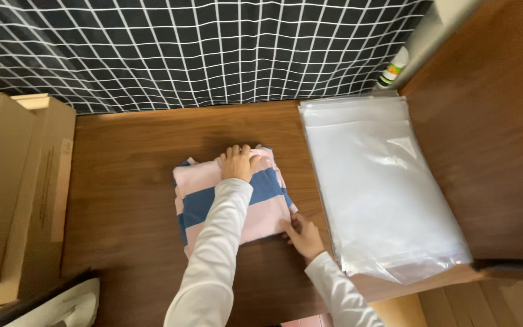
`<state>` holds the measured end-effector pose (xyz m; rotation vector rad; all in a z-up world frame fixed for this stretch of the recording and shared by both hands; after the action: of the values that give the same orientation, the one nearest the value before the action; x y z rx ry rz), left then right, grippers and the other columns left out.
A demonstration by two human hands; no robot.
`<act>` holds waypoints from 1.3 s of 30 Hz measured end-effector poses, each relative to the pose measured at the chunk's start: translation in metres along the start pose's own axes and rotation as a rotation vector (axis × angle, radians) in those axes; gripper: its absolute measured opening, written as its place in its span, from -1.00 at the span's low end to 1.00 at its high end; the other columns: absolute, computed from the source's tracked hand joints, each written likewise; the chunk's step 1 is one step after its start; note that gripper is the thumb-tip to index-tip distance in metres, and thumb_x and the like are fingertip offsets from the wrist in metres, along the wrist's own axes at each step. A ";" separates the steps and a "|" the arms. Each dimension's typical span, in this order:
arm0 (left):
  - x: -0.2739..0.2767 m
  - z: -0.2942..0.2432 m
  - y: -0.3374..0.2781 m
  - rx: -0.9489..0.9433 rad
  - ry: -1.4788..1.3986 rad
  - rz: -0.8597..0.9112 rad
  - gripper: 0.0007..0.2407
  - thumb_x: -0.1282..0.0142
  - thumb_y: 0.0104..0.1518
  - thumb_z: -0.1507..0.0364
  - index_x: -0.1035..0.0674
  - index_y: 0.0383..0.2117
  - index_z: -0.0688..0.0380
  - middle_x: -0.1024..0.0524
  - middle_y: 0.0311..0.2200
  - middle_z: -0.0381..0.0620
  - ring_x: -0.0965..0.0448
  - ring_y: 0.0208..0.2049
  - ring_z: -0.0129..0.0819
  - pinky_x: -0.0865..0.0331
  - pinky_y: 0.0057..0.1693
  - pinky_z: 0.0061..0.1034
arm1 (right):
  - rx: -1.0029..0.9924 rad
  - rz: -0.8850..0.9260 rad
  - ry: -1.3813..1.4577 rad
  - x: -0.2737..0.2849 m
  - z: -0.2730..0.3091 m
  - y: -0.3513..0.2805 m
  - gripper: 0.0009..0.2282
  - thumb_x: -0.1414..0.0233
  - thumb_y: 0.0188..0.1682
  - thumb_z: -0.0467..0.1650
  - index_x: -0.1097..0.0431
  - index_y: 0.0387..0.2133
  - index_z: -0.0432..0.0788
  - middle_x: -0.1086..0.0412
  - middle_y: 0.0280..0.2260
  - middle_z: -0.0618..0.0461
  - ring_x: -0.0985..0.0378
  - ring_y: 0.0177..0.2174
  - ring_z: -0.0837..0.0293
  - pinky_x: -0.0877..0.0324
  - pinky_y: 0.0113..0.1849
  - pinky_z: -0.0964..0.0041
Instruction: The person places a folded pink and blue striped shirt into a clear plastic bag, then puts the bagged shirt into a cardboard box and closes it. The person then moves the box to a stack of other boxes and briefly touches a yellow shirt hanging on a clothes rack.
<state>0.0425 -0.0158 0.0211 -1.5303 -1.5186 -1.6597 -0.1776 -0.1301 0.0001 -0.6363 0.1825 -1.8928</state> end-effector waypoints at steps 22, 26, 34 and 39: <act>0.056 -0.058 -0.155 -0.074 -0.184 0.059 -0.69 0.05 -0.03 0.30 -0.40 -0.11 -0.06 -0.34 -0.03 -0.02 -0.20 0.09 -0.11 0.06 0.17 -0.07 | 0.277 -0.484 -0.975 0.084 -0.028 0.097 -0.69 0.20 -0.07 -0.15 -0.25 -0.06 0.20 -0.21 0.02 0.16 -0.08 0.09 0.03 -0.02 0.01 -0.20; 0.039 -0.055 -0.141 0.031 -0.437 0.013 -0.82 -0.02 -0.04 0.35 -0.46 -0.29 -0.09 -0.48 -0.21 -0.11 -0.38 -0.05 -0.13 -0.17 0.08 -0.13 | 0.623 -0.627 -0.650 0.098 -0.005 0.064 -0.82 0.13 -0.06 -0.36 -0.40 -0.26 0.00 -0.40 -0.25 0.04 -0.39 -0.16 0.07 -0.28 -0.16 0.05; 0.007 -0.088 -0.096 0.783 -2.080 0.583 -0.52 -0.01 0.07 0.27 -0.15 0.09 0.12 -0.17 0.08 0.13 -0.17 0.05 0.19 -0.16 0.06 0.02 | 0.812 -0.636 -0.472 0.094 0.040 -0.048 -0.85 0.04 -0.13 -0.46 -0.45 -0.33 -0.05 -0.45 -0.38 0.05 -0.48 -0.32 0.16 -0.41 -0.31 0.33; 0.026 -0.076 -0.077 0.975 -2.079 0.787 -0.17 0.24 -0.14 -0.22 -0.06 0.14 0.21 -0.15 0.04 0.33 -0.22 -0.05 0.38 -0.19 -0.08 0.20 | 1.052 -0.388 -0.456 0.075 0.038 -0.107 -0.84 -0.02 -0.30 -0.52 -0.46 -0.45 -0.10 -0.46 -0.38 0.01 -0.49 -0.31 0.08 -0.41 -0.23 0.27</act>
<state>-0.0634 -0.0496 0.0274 -2.3475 -1.2872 1.5529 -0.2657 -0.1474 0.1020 -0.3424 -1.2251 -1.8155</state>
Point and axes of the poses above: each hand's wrist, its own y-axis towards the middle knuckle, its own x-axis out of the back of the hand, z = x × y, the point moved 5 cm from there along y, towards the middle knuckle
